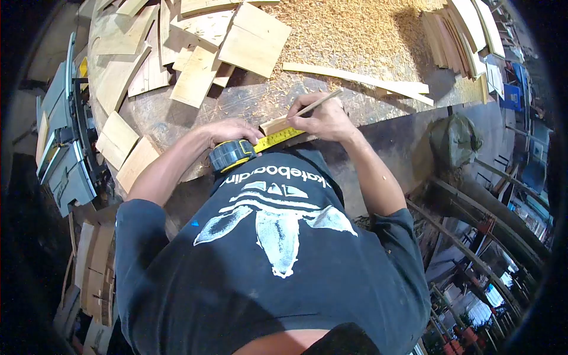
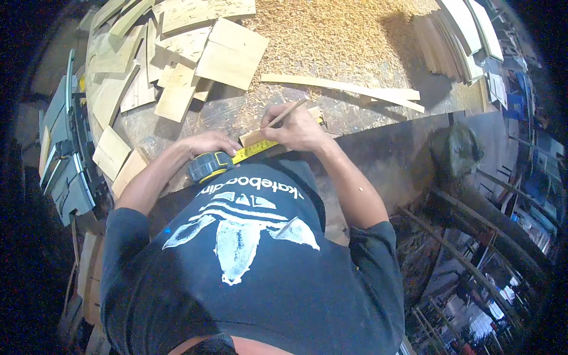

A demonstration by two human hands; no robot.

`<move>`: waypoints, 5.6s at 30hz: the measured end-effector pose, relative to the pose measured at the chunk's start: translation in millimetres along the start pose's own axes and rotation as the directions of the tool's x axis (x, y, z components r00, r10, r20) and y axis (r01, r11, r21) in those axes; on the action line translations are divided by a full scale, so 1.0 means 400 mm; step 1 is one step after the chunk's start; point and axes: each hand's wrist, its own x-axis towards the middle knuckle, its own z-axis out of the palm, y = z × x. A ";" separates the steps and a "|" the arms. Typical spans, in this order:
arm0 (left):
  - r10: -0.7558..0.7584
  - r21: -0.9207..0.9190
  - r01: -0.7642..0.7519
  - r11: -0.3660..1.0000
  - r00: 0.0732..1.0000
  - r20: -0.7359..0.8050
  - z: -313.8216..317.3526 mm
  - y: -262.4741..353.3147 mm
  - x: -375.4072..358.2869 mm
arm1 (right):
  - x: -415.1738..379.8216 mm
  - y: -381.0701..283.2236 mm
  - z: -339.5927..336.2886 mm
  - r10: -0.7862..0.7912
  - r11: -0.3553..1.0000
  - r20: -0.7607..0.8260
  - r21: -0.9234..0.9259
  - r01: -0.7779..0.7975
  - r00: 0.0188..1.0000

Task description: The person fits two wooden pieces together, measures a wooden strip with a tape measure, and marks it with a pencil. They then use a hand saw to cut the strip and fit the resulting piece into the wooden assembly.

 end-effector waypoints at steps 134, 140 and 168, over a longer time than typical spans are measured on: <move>-0.003 0.128 0.008 0.992 0.999 -0.035 -0.004 0.005 -0.027 | -0.214 0.189 -0.033 0.396 0.914 -0.608 0.334 -0.231 0.688; -0.024 0.043 0.025 0.999 1.000 -0.018 -0.007 -0.004 -0.016 | -0.201 0.157 0.004 0.237 0.970 -0.568 0.090 -0.227 0.788; -0.037 -0.205 0.082 0.975 0.976 0.214 -0.017 -0.016 0.018 | -0.141 0.085 -0.021 0.069 0.784 -0.482 -0.515 -0.346 0.873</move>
